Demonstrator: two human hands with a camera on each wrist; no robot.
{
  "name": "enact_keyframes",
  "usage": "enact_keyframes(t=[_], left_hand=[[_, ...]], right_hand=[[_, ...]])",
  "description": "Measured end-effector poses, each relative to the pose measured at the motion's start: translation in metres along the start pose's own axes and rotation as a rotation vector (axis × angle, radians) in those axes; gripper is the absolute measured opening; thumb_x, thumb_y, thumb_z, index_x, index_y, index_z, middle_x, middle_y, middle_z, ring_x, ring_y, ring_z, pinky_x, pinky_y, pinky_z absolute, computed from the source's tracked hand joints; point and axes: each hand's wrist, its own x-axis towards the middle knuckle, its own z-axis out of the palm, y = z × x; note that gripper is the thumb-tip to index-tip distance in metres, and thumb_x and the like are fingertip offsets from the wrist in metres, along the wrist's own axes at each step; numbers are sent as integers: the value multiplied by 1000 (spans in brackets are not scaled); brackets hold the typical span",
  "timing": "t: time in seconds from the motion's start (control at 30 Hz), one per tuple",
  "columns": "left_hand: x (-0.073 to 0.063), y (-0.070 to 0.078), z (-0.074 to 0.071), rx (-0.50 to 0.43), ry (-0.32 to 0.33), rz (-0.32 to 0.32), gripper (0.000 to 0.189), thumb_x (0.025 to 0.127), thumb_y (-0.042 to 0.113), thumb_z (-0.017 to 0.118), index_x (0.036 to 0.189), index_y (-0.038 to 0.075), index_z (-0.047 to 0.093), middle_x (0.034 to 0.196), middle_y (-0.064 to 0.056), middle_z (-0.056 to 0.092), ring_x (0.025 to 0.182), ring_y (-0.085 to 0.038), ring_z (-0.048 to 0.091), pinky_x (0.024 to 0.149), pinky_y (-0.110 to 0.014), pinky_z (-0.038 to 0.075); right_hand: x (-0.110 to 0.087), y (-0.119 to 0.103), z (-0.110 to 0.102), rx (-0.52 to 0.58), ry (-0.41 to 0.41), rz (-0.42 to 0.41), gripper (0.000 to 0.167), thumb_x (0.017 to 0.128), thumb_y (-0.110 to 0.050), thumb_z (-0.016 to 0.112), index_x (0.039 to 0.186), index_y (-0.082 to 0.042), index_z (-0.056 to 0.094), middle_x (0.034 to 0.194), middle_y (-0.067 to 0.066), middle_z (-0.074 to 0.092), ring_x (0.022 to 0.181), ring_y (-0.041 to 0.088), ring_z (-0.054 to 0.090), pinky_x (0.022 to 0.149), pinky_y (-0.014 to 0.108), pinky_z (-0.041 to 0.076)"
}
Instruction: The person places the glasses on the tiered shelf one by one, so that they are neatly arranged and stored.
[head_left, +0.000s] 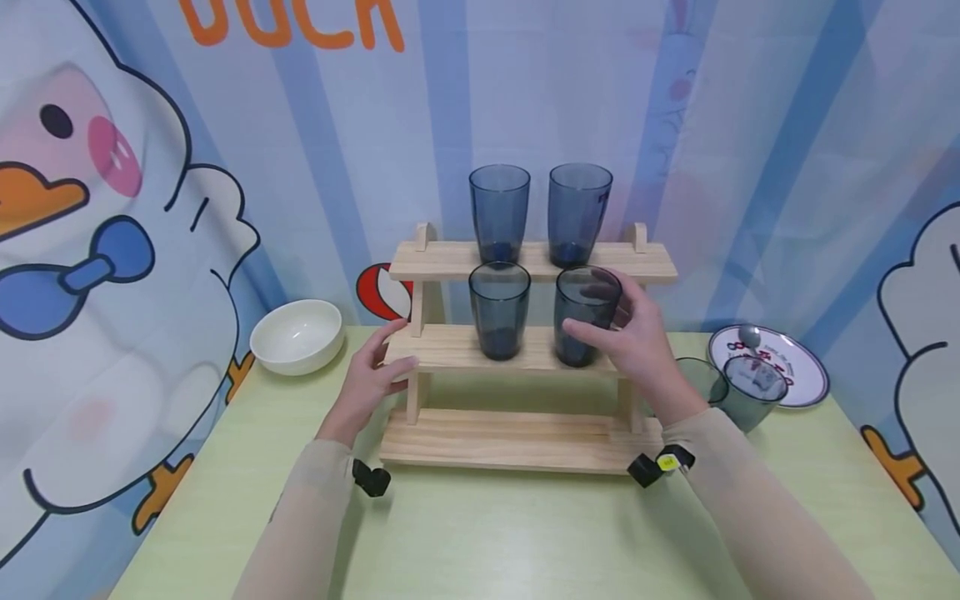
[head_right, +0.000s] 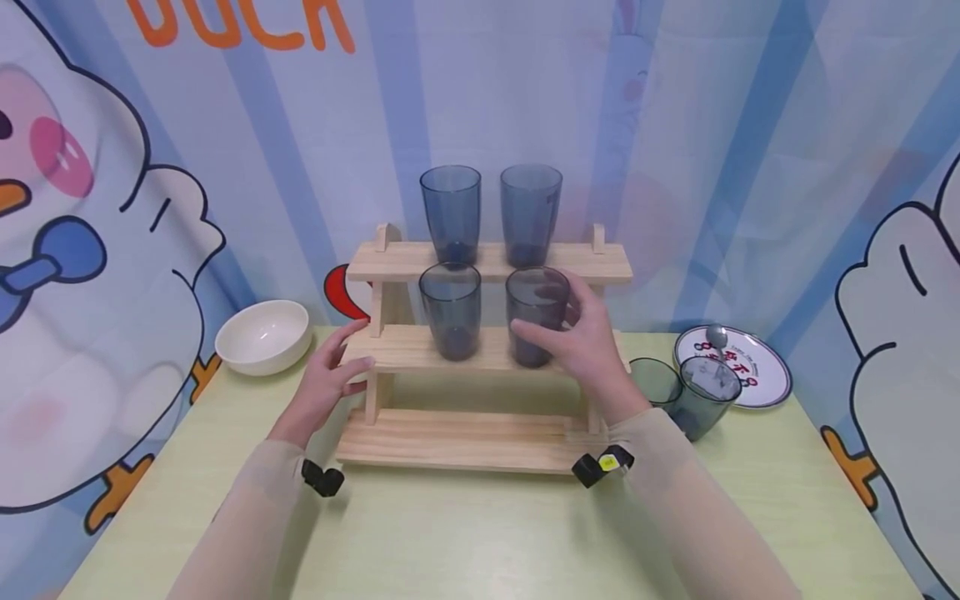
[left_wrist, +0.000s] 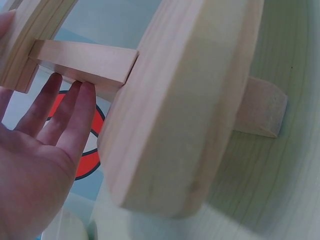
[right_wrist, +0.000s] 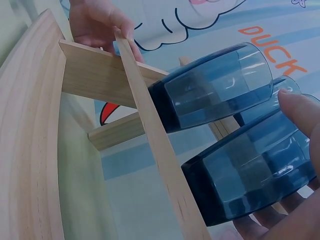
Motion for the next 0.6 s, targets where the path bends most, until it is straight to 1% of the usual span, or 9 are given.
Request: enact_keyframes(t=[0.13, 0.2, 0.43, 0.6], left_hand=[[1, -1, 0, 0, -2, 0, 65, 101, 20, 72, 159, 34, 45, 154, -13, 50, 132, -39, 56, 103, -58, 55], [0, -1, 0, -1, -4, 0, 65, 101, 21, 72, 158, 35, 45, 154, -14, 50, 132, -39, 56, 102, -58, 55], [0, 0, 0, -11, -4, 2, 65, 100, 22, 73, 157, 36, 46, 153, -13, 51, 131, -38, 57, 102, -58, 55], [0, 0, 0, -7, -4, 2, 65, 101, 22, 72, 158, 35, 45, 155, -14, 49, 132, -39, 56, 103, -59, 54]], right_hand=[[2, -1, 2, 1, -4, 7, 79, 87, -28, 89, 156, -26, 49, 143, 4, 60, 130, 23, 57, 113, 44, 46], [3, -1, 3, -1, -12, 12, 80, 88, -28, 88, 157, -25, 47, 144, 5, 59, 132, 24, 56, 116, 47, 43], [5, 0, 4, 12, -34, 10, 80, 90, -28, 86, 158, -26, 45, 145, 7, 59, 134, 25, 55, 116, 49, 43], [6, 3, 4, 18, -27, 14, 79, 88, -29, 88, 156, -28, 46, 144, 5, 60, 133, 24, 55, 115, 48, 44]])
